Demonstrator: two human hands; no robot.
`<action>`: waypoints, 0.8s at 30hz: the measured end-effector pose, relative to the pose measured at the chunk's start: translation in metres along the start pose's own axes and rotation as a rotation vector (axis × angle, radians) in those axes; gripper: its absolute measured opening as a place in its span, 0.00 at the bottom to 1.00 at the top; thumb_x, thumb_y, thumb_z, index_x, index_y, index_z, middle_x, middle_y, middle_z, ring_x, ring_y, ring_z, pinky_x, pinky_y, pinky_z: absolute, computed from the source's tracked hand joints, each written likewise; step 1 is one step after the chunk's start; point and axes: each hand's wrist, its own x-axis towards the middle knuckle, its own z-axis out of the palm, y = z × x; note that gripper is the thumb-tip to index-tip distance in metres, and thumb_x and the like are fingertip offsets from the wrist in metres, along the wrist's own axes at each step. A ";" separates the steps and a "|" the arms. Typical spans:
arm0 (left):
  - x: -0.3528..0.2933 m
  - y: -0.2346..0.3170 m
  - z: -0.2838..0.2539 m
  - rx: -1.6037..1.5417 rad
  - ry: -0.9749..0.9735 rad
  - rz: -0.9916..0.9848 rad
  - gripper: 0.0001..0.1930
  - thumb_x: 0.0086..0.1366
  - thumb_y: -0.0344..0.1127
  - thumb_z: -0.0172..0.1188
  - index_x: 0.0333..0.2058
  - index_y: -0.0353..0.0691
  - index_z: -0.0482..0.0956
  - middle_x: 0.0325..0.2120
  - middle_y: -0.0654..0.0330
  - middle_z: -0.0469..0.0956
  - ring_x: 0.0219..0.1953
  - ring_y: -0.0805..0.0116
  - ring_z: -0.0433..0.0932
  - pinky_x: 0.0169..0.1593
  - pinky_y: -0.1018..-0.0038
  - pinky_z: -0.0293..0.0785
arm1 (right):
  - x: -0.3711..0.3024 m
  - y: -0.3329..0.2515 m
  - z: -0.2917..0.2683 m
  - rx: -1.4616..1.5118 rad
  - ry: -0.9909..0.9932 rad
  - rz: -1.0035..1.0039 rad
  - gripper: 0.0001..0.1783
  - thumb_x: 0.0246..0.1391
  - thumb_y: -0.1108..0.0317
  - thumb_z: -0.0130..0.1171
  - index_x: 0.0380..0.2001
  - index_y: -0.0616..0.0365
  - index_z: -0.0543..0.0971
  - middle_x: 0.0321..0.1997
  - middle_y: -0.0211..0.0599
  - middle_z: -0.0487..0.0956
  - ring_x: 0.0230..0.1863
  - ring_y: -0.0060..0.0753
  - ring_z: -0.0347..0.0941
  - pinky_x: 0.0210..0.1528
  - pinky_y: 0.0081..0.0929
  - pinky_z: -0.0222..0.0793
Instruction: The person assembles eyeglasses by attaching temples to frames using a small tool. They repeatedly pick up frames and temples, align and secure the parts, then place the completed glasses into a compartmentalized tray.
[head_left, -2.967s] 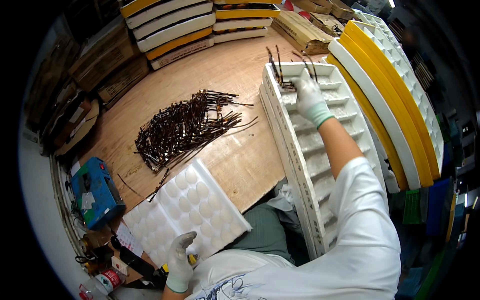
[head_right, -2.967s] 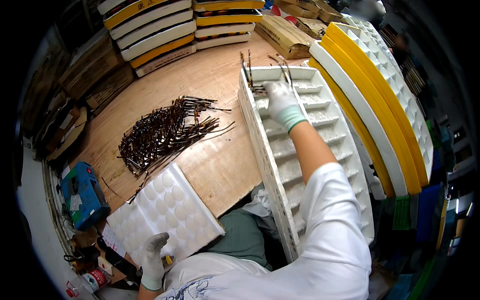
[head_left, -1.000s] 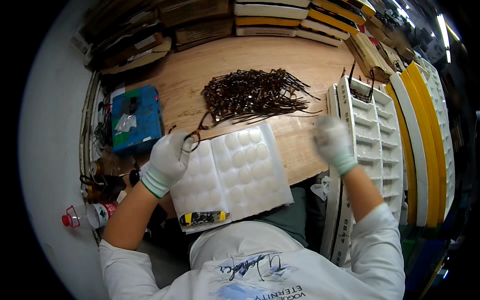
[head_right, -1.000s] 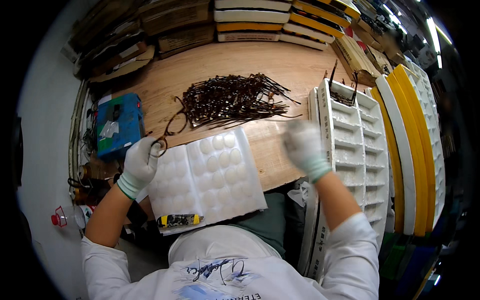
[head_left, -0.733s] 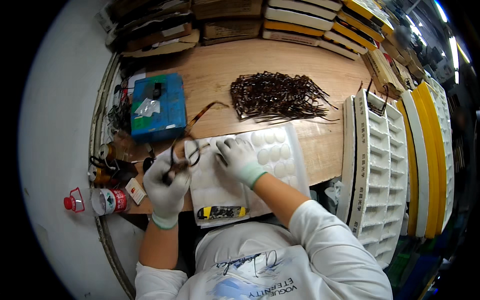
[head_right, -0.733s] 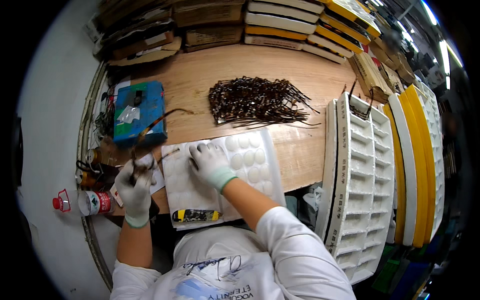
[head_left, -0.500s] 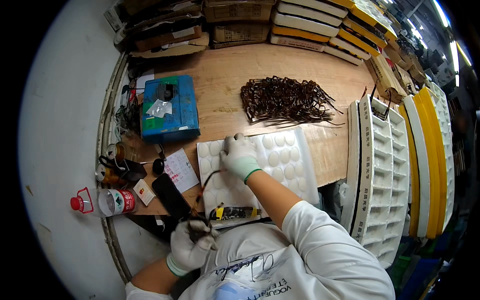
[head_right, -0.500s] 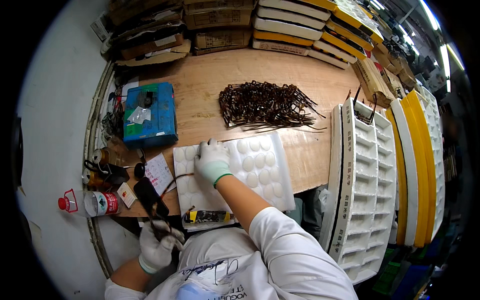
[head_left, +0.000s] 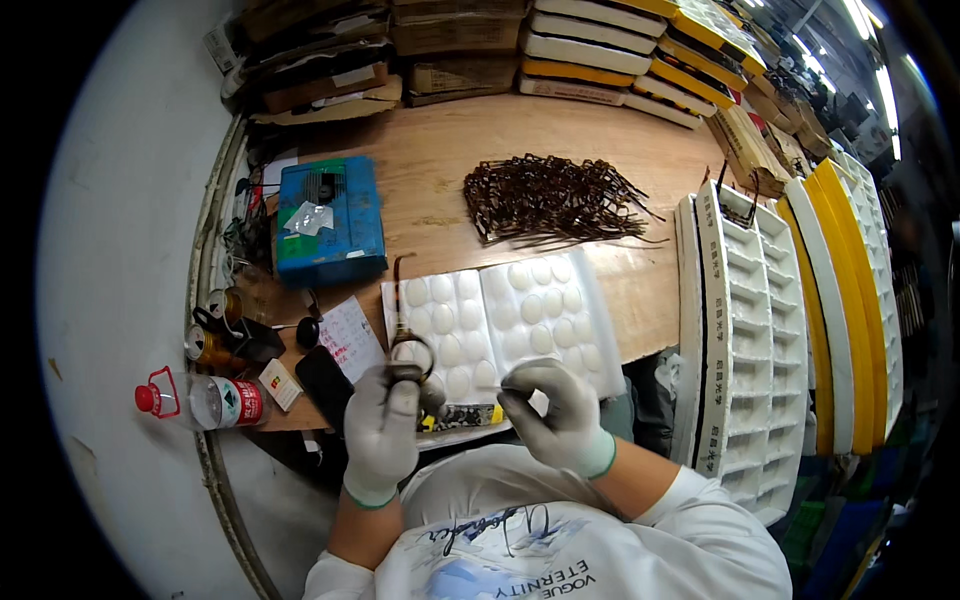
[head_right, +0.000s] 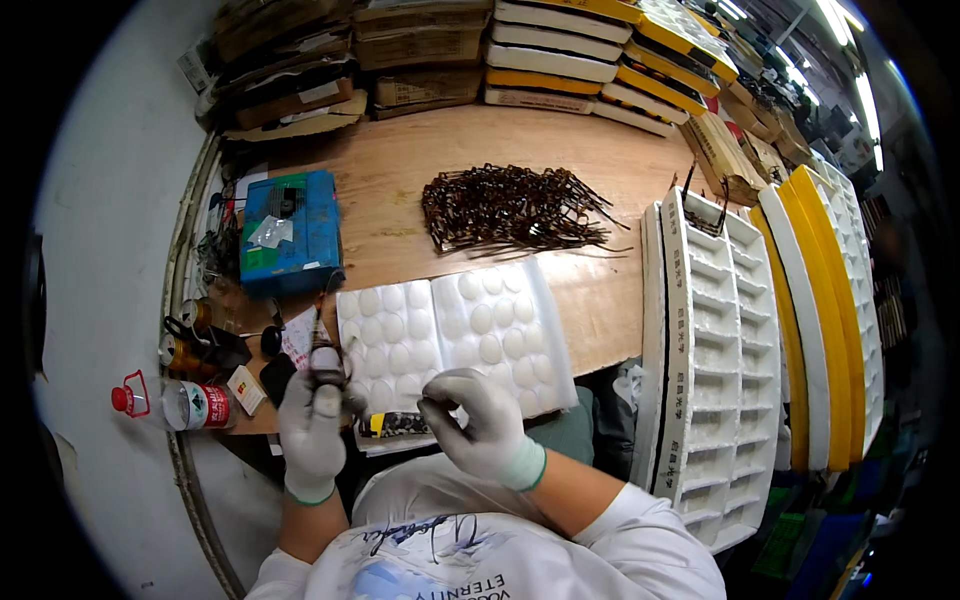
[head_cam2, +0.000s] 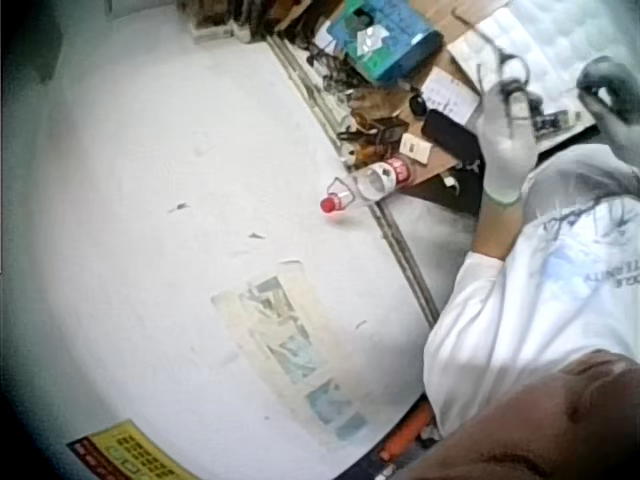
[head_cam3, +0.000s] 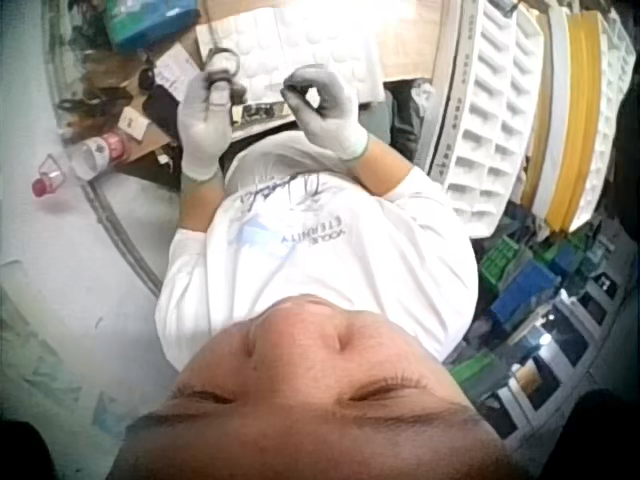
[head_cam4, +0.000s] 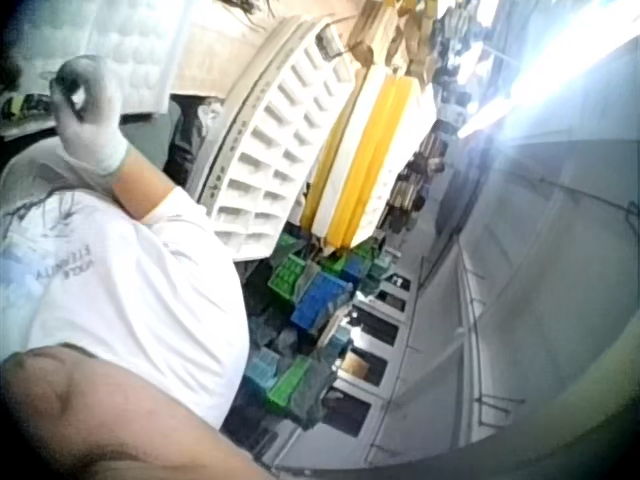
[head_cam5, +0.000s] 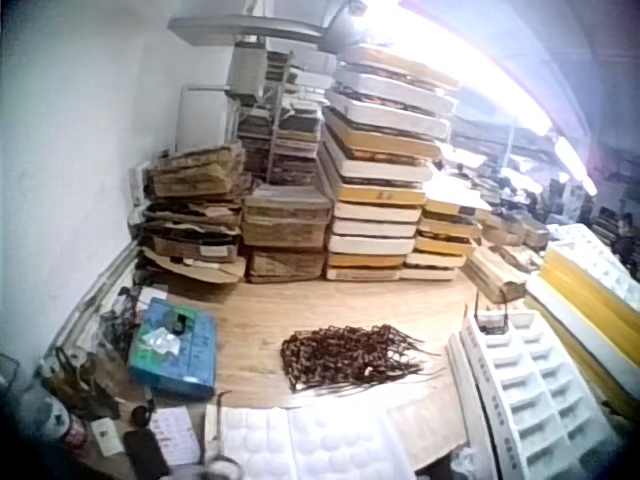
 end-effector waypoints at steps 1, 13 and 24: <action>0.003 -0.002 0.009 0.176 -0.015 0.051 0.12 0.75 0.34 0.51 0.46 0.29 0.75 0.30 0.53 0.83 0.29 0.71 0.82 0.34 0.74 0.78 | -0.006 -0.001 0.001 0.065 0.068 -0.011 0.13 0.52 0.83 0.65 0.41 0.61 0.77 0.37 0.44 0.81 0.34 0.41 0.80 0.36 0.32 0.75; -0.009 -0.013 0.062 0.097 -0.361 -0.117 0.12 0.74 0.31 0.51 0.48 0.28 0.74 0.30 0.56 0.82 0.32 0.71 0.82 0.39 0.75 0.80 | 0.004 0.022 -0.043 0.662 -0.150 0.484 0.14 0.63 0.67 0.63 0.46 0.66 0.77 0.38 0.32 0.78 0.38 0.21 0.74 0.43 0.25 0.72; -0.007 -0.004 0.054 0.219 -0.328 -0.143 0.12 0.74 0.33 0.50 0.43 0.28 0.77 0.27 0.58 0.82 0.29 0.76 0.80 0.36 0.76 0.79 | 0.001 0.029 -0.049 0.536 -0.301 0.555 0.14 0.63 0.67 0.63 0.42 0.70 0.80 0.33 0.30 0.81 0.35 0.18 0.74 0.38 0.23 0.71</action>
